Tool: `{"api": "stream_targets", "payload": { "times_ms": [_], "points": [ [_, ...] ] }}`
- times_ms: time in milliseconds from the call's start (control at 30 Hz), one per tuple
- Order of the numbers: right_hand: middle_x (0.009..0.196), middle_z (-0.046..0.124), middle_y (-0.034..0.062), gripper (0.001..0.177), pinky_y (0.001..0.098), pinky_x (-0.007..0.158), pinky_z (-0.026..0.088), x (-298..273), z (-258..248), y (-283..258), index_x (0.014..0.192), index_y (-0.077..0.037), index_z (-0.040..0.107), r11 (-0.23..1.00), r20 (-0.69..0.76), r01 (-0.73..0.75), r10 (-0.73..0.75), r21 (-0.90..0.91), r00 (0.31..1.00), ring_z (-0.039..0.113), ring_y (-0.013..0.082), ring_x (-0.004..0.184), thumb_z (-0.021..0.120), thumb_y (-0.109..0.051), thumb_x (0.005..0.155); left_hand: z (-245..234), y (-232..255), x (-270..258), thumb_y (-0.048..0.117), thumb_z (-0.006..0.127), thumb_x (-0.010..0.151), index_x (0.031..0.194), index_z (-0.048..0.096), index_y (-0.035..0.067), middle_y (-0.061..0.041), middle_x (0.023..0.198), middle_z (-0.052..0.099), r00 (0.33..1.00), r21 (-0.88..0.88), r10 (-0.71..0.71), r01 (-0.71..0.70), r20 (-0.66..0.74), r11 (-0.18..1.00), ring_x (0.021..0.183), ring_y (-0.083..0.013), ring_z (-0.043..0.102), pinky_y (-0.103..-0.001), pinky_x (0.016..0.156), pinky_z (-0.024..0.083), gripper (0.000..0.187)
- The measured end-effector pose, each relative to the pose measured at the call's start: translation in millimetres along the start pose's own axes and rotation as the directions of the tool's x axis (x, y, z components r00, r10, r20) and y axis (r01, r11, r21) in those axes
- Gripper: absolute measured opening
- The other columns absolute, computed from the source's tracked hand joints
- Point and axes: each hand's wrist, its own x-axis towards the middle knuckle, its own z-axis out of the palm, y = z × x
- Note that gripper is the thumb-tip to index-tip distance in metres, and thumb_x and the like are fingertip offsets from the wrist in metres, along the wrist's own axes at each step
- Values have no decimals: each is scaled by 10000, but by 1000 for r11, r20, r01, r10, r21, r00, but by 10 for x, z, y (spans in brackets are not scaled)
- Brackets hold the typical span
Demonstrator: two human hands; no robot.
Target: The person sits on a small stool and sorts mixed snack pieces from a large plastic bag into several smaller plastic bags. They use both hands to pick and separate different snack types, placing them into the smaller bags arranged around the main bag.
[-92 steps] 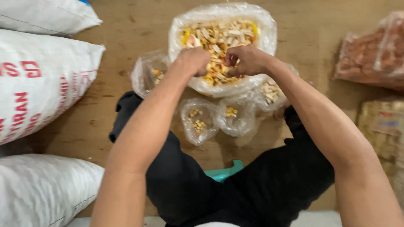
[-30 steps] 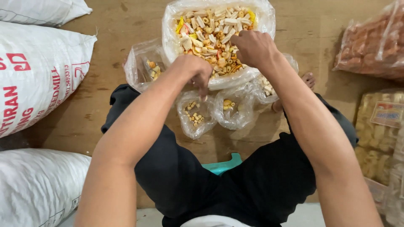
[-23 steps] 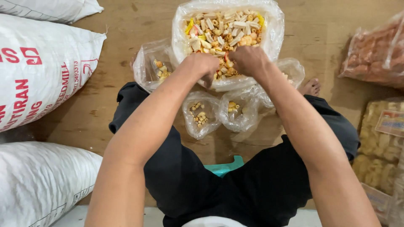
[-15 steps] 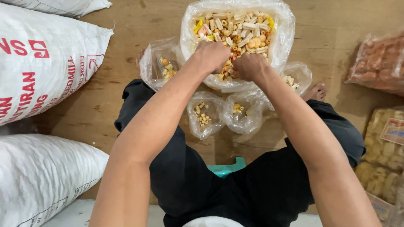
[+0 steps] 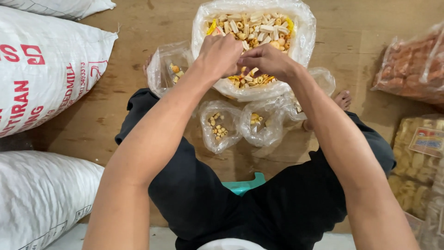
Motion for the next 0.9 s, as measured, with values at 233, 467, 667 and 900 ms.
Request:
{"api": "stream_targets", "payload": {
  "times_ms": [233,467,667,900],
  "points": [
    [1025,755,89,261,342,877,585,9,33,-66,860,-75,692,970,29,-102,98,220,995,700,178,971,490,-146,1010,-273,188,-114,152,713,970,760,685,66,-25,519,491,993,154,-104,96,46,983,463,-125,446,-288,489,466,229],
    [1147,757,94,365,288,751,615,299,-8,226,1180,-75,731,986,-126,46,-66,-159,990,704,172,898,522,-19,886,-736,340,-373,174,739,912,999,663,-20,-96,904,655,794,-4,-55,72,606,997,693,-149,647,-278,669,596,227],
    [1023,745,68,304,259,583,562,559,0,650,1177,-131,730,892,-183,-205,141,-402,973,620,139,681,627,9,928,-814,392,-388,406,765,845,1087,716,28,-20,1177,675,515,19,-36,38,857,999,628,-16,534,-240,678,558,451],
    [1092,721,58,237,532,859,591,1066,69,1529,1047,-312,776,586,-249,-182,-35,-790,968,716,388,1027,709,-223,838,781,-258,-122,220,672,768,909,780,201,-26,953,754,940,68,-79,60,333,996,930,-273,728,-528,687,577,178]
  ]
}}
